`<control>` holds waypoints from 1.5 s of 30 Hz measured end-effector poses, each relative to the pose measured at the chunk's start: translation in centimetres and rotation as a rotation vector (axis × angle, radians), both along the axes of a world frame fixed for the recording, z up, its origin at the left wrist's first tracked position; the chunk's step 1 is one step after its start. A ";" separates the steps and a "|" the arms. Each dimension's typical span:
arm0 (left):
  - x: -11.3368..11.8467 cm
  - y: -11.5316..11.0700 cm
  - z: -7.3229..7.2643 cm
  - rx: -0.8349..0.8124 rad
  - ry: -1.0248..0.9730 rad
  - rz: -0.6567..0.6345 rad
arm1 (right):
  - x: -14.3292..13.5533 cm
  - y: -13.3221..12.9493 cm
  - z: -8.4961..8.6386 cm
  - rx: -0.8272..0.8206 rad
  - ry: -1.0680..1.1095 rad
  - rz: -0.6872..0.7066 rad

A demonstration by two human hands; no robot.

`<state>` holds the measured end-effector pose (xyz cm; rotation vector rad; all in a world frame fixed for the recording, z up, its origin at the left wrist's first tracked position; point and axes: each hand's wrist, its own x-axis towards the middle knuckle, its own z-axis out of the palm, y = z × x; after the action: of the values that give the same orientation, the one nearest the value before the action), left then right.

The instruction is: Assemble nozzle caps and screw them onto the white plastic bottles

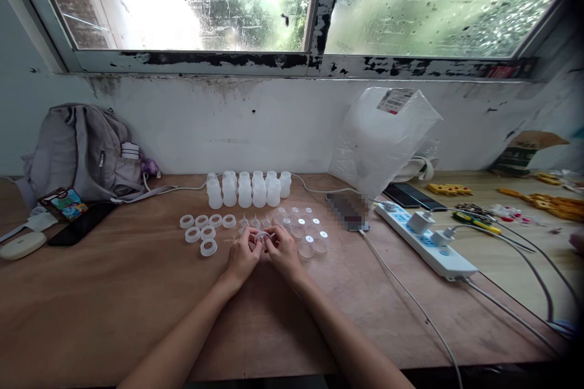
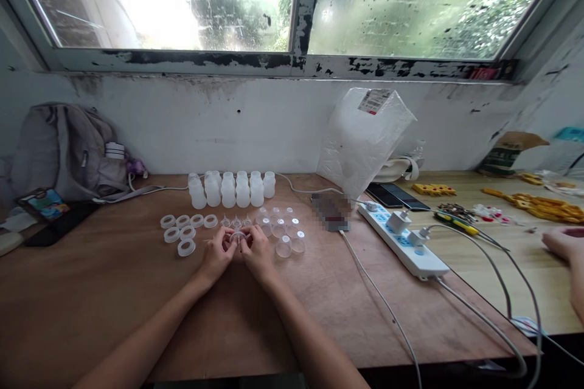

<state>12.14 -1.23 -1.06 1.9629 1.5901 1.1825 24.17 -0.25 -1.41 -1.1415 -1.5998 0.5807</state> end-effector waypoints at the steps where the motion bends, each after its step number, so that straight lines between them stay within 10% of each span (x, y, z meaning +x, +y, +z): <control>1: 0.0 -0.1 0.1 0.009 0.008 0.004 | 0.0 0.0 0.0 0.008 -0.011 -0.006; 15: -0.1 -0.2 0.4 0.051 -0.174 -0.108 | 0.2 0.0 1.2 -0.410 0.727 0.241; 28: -0.2 -0.2 0.1 -0.174 -0.451 -0.483 | 0.8 0.5 0.7 -0.352 0.602 0.201; 45: 1.3 -0.7 0.6 -0.106 -0.252 -0.217 | 0.6 0.2 0.2 -0.221 0.551 0.025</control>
<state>13.43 -1.88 -0.47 1.7864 1.2538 1.1781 24.74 -0.07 -1.24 -1.0051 -1.0936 1.0099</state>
